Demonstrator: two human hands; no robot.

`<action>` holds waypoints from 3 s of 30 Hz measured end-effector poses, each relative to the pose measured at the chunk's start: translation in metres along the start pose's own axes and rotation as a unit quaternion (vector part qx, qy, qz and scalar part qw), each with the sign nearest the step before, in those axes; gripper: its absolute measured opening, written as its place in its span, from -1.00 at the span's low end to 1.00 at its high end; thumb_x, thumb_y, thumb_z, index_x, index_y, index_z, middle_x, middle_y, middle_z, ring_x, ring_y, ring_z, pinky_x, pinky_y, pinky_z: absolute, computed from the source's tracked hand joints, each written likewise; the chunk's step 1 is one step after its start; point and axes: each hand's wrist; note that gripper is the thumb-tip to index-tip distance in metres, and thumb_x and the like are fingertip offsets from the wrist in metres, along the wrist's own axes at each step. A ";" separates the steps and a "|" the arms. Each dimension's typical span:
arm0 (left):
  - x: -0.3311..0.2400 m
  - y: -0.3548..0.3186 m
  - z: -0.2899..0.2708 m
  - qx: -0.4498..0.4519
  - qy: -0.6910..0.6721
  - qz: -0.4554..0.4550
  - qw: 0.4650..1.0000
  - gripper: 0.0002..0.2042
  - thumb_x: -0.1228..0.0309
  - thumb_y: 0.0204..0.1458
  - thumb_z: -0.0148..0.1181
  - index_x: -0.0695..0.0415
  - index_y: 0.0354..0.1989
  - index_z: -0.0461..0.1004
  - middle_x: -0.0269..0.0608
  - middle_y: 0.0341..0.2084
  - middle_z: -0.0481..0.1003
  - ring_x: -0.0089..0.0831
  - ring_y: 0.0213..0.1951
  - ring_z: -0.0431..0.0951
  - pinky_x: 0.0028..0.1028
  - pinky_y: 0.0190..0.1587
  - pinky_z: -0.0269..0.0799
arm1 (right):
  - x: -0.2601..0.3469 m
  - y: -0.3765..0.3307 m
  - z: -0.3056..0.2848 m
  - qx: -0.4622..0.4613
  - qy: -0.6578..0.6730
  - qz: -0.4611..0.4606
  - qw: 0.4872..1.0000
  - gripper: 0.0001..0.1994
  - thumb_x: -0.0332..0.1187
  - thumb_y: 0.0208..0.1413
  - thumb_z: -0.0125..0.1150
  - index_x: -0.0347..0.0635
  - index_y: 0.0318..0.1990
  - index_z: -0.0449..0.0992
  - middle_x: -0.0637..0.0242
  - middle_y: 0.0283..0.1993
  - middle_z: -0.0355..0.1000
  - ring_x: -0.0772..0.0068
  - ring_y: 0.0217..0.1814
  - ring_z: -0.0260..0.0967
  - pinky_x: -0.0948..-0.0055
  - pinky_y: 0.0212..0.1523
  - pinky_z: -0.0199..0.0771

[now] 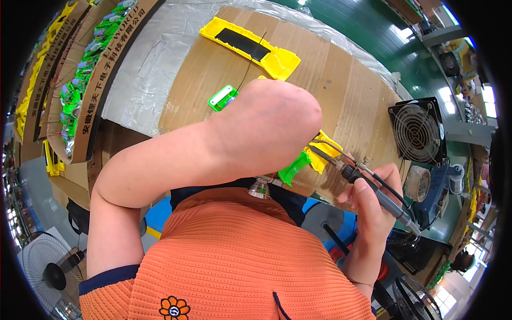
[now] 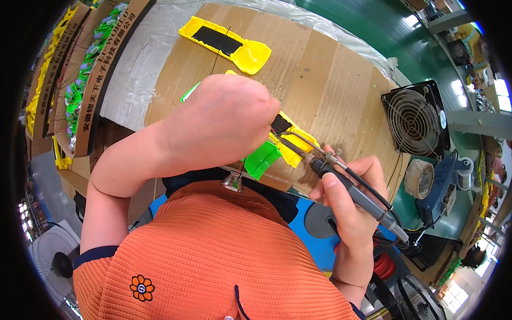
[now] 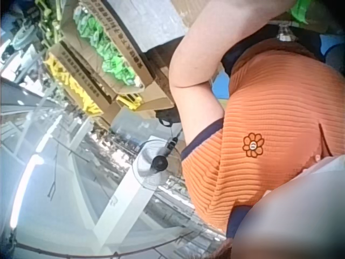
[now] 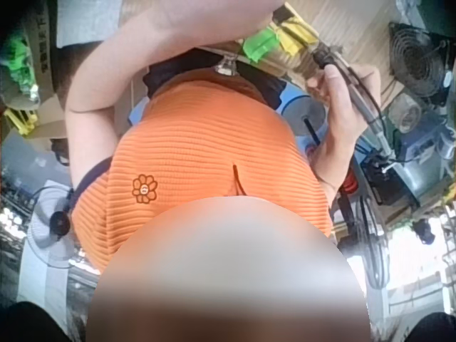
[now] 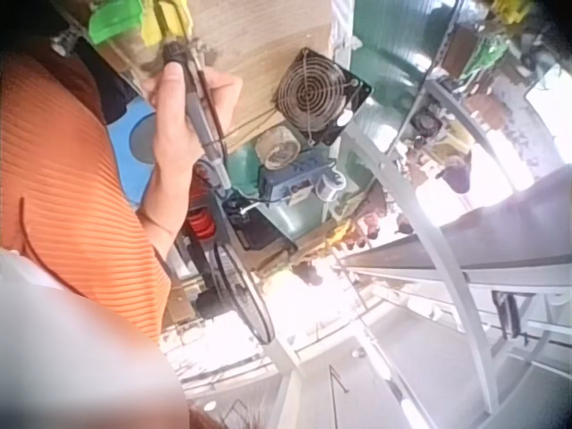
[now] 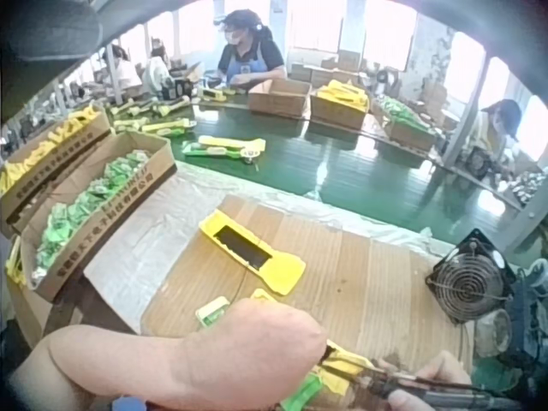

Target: Soldering electronic components and assembling plastic flashlight housings at a factory workbench.

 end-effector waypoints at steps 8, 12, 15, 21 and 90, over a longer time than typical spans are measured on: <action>0.001 0.002 0.003 -0.014 -0.007 0.001 1.000 -0.91 0.47 -0.15 0.15 0.20 -0.59 0.46 -0.06 -0.60 0.47 -0.09 -0.46 0.55 -0.19 -0.36 0.47 | 0.001 0.001 0.003 -0.012 0.009 0.020 1.000 -0.81 -0.61 0.12 0.14 -0.23 -0.32 0.21 0.30 -0.59 0.40 0.53 -0.55 0.44 0.06 0.36 0.26; 0.001 0.002 0.003 -0.014 -0.003 0.001 1.000 -0.92 0.47 -0.15 0.15 0.21 -0.58 0.46 -0.04 -0.59 0.48 -0.08 -0.44 0.56 -0.18 -0.34 0.47 | 0.001 0.002 0.004 -0.013 0.015 0.017 1.000 -0.81 -0.61 0.11 0.14 -0.23 -0.33 0.21 0.31 -0.59 0.39 0.53 -0.56 0.44 0.04 0.38 0.24; 0.001 0.001 0.002 -0.007 -0.004 -0.004 1.000 -0.92 0.47 -0.15 0.15 0.22 -0.58 0.46 -0.03 -0.58 0.48 -0.07 -0.42 0.56 -0.18 -0.32 0.48 | 0.000 0.002 0.003 -0.009 0.007 0.006 1.000 -0.81 -0.62 0.11 0.13 -0.23 -0.33 0.21 0.31 -0.60 0.39 0.52 -0.55 0.44 0.01 0.41 0.18; 0.001 0.002 0.002 -0.019 -0.008 0.006 1.000 -0.92 0.48 -0.16 0.14 0.22 -0.57 0.47 -0.03 -0.57 0.48 -0.08 -0.41 0.56 -0.19 -0.31 0.48 | 0.002 -0.011 -0.004 -0.072 0.009 -0.009 0.997 -0.81 -0.55 0.09 0.17 -0.23 -0.28 0.23 0.22 -0.50 0.44 0.47 -0.56 0.45 0.40 -0.30 0.60; 0.001 -0.011 0.001 -0.010 -0.043 -0.075 0.996 -0.92 0.42 0.02 0.25 0.14 -0.38 0.56 -0.20 -0.46 0.56 -0.21 -0.30 0.56 -0.29 -0.19 0.42 | -0.033 -0.007 -0.009 -0.065 0.256 -0.088 0.960 -0.85 -0.47 0.19 0.10 -0.20 -0.18 0.25 0.33 -0.59 0.27 0.43 -0.62 0.31 0.08 -0.04 0.58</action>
Point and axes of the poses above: each hand's wrist, its own y-axis towards the middle knuckle, its own z-axis out of the palm, x = y × z
